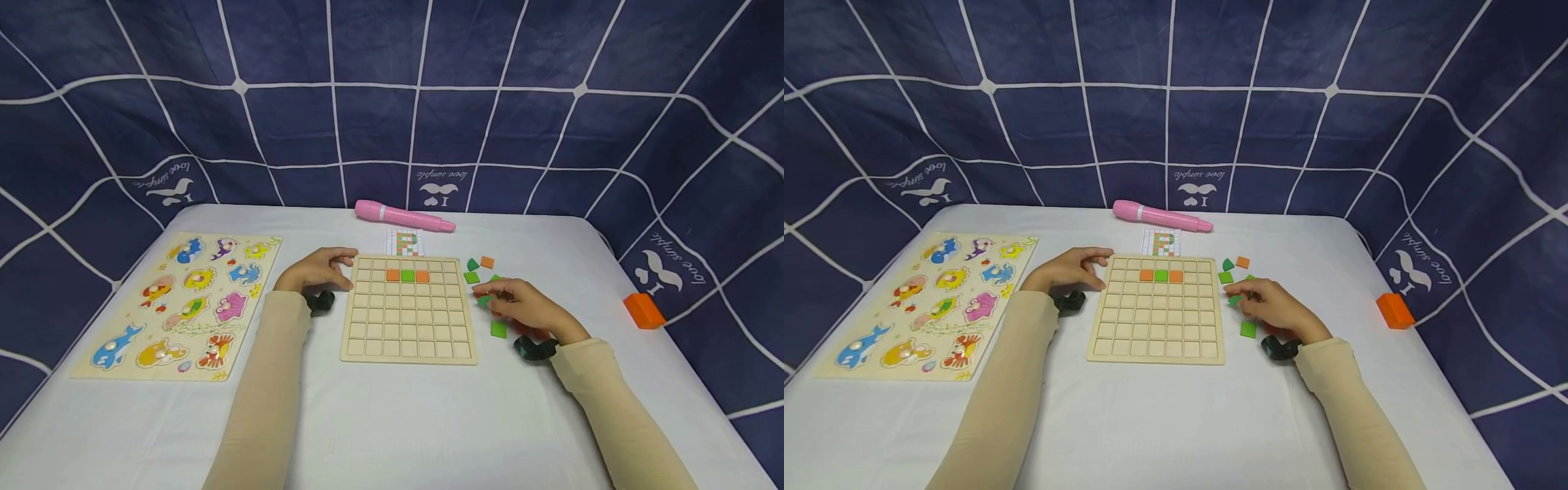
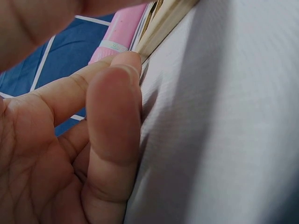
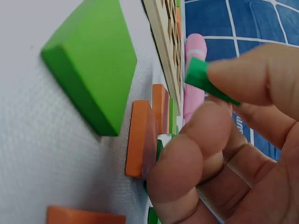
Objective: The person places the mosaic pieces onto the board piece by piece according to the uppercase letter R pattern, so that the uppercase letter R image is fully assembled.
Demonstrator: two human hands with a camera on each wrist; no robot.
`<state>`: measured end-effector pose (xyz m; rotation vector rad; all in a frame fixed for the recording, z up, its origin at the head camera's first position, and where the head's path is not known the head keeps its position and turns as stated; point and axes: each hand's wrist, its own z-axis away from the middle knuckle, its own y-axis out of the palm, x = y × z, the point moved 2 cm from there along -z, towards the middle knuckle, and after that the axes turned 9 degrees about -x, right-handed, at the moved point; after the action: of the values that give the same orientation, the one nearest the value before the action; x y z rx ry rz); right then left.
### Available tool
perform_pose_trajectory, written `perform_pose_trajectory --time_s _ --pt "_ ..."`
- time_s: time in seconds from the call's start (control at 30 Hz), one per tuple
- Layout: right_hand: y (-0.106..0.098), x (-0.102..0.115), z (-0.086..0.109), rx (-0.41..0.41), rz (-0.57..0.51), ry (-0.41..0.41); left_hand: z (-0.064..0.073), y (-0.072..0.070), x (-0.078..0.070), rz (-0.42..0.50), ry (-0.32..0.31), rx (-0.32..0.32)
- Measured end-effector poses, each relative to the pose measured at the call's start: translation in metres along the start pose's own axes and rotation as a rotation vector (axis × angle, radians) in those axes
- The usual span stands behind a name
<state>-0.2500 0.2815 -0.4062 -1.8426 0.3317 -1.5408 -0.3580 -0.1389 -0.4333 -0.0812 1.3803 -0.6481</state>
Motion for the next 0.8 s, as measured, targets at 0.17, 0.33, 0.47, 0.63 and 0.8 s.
perform_pose_trajectory --time_s 0.17,0.33,0.47,0.63,0.8 --pt "-0.0004 -0.0015 -0.0016 0.004 0.004 0.013 0.0005 -0.0004 0.0004 0.001 -0.004 -0.001" --pt "-0.0010 -0.0022 -0.0018 -0.007 0.009 0.020 0.0001 0.0000 0.0007 0.008 -0.012 -0.004" --pt "-0.0013 -0.0016 -0.0017 -0.044 0.021 0.001 -0.0012 0.0000 0.0007 0.010 -0.012 -0.004" --pt "-0.0010 -0.0020 -0.0012 -0.072 0.006 -0.012 -0.0016 0.0001 0.0016 0.005 0.001 -0.002" --pt "0.0000 -0.0032 -0.0021 -0.102 0.003 0.012 -0.0002 0.0006 0.0006 0.012 -0.002 -0.001"
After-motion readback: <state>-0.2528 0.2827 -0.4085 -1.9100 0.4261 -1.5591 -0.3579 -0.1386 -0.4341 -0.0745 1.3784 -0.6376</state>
